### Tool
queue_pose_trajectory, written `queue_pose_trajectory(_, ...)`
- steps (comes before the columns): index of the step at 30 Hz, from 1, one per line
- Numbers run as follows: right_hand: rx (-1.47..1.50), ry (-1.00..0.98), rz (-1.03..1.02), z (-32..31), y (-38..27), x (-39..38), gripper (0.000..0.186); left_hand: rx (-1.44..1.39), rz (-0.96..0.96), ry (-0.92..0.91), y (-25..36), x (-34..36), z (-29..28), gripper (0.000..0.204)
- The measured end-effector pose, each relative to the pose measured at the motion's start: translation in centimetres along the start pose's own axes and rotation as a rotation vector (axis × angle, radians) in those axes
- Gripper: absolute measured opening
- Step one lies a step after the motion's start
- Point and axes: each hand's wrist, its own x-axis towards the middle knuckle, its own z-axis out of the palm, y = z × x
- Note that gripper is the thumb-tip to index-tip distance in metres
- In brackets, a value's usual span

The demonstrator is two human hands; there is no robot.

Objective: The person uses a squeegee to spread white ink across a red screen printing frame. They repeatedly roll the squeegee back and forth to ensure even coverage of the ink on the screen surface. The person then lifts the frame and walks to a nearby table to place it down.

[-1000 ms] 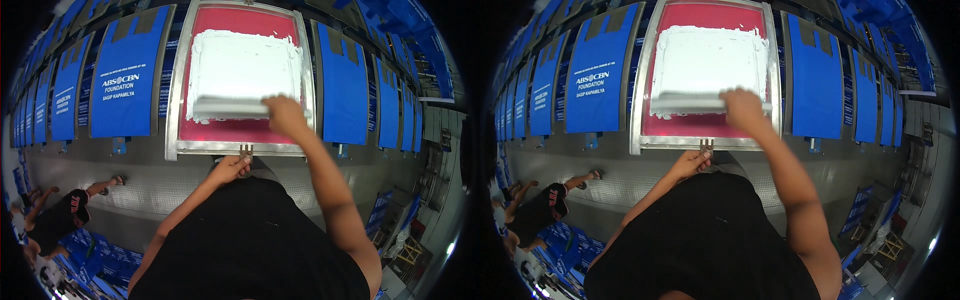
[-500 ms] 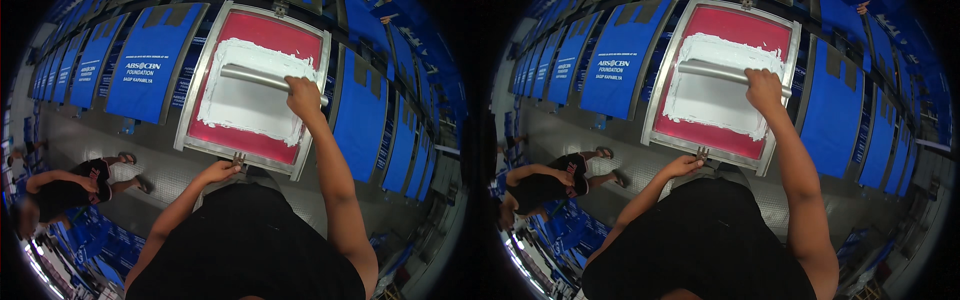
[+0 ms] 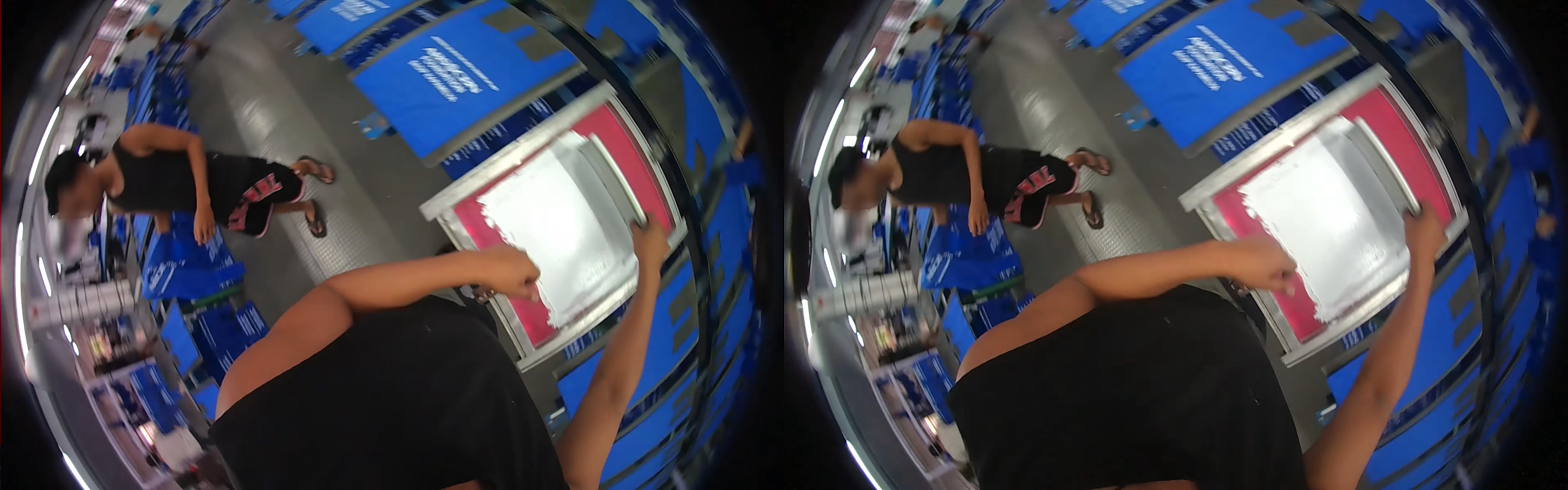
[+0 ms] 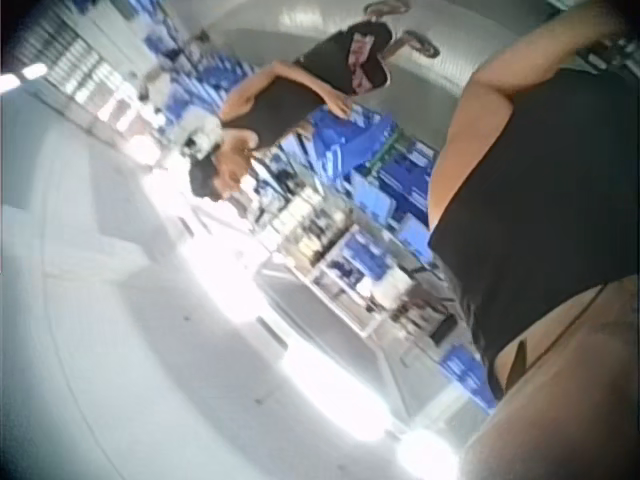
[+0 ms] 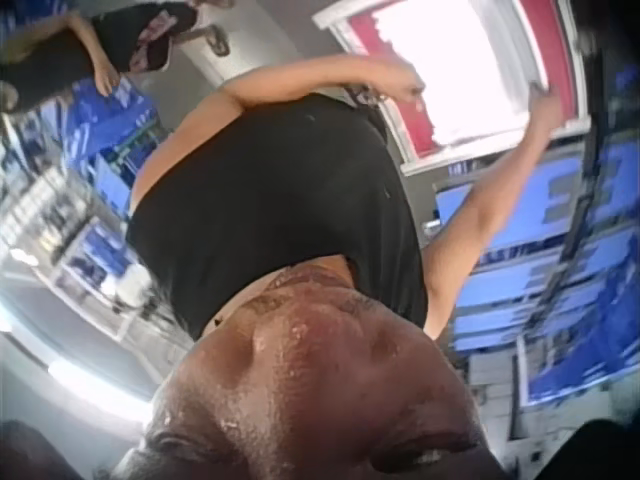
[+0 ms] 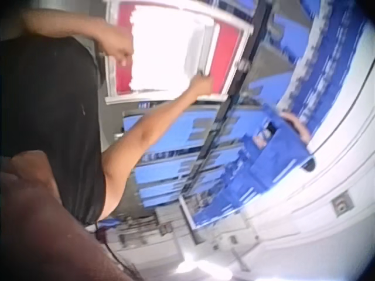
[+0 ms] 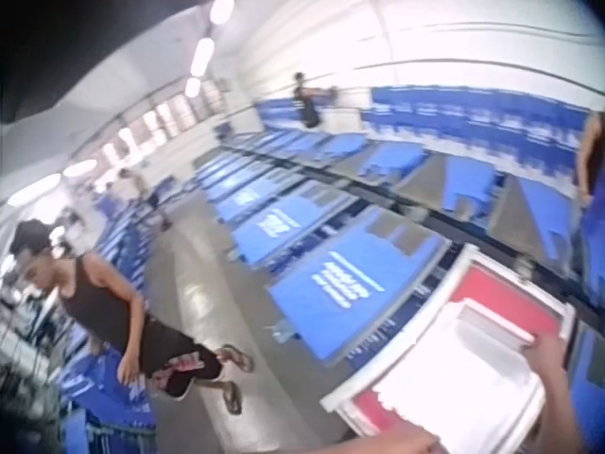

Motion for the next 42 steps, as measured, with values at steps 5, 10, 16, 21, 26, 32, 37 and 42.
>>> queue_pose_trajectory(5, 0.011, -0.174, 0.04, 1.6, 3.0, 1.4, 0.042, -0.111, -0.03, -0.079, -3.7, -7.6, 2.3, 0.039)
queue_pose_trajectory(10, -0.071, -0.178, 0.043, -0.4, -1.2, 0.4, 0.037, -0.137, -0.328, 0.052, -10.6, -15.9, 3.5, 0.036)
queue_pose_trajectory(16, 0.122, -0.248, -0.024, 1.3, 2.7, 2.3, 0.041, -0.149, -0.547, 0.174, -12.3, -21.5, 3.5, 0.038)
queue_pose_trajectory(21, 0.095, -0.213, -0.135, 2.0, 4.3, 3.5, 0.041, -0.251, -0.647, 0.314, -11.4, -24.2, 6.3, 0.038)
queue_pose_trajectory(26, -0.088, -0.146, -0.129, 1.3, 2.7, 2.4, 0.042, -0.275, -0.682, 0.389, -9.2, -25.2, 11.0, 0.039)
queue_pose_trajectory(32, -0.054, -0.159, -0.12, 0.6, 2.0, 2.3, 0.041, -0.327, -0.748, 0.375, -6.8, -24.8, 13.4, 0.038)
queue_pose_trajectory(37, -0.062, -0.154, -0.12, 1.2, 2.4, 2.7, 0.04, -0.31, -0.726, 0.356, -7.7, -25.1, 12.5, 0.039)
queue_pose_trajectory(42, 0.028, -0.182, -0.138, 2.0, 3.4, 3.4, 0.041, -0.281, -0.674, 0.372, -10.0, -25.9, 9.0, 0.038)
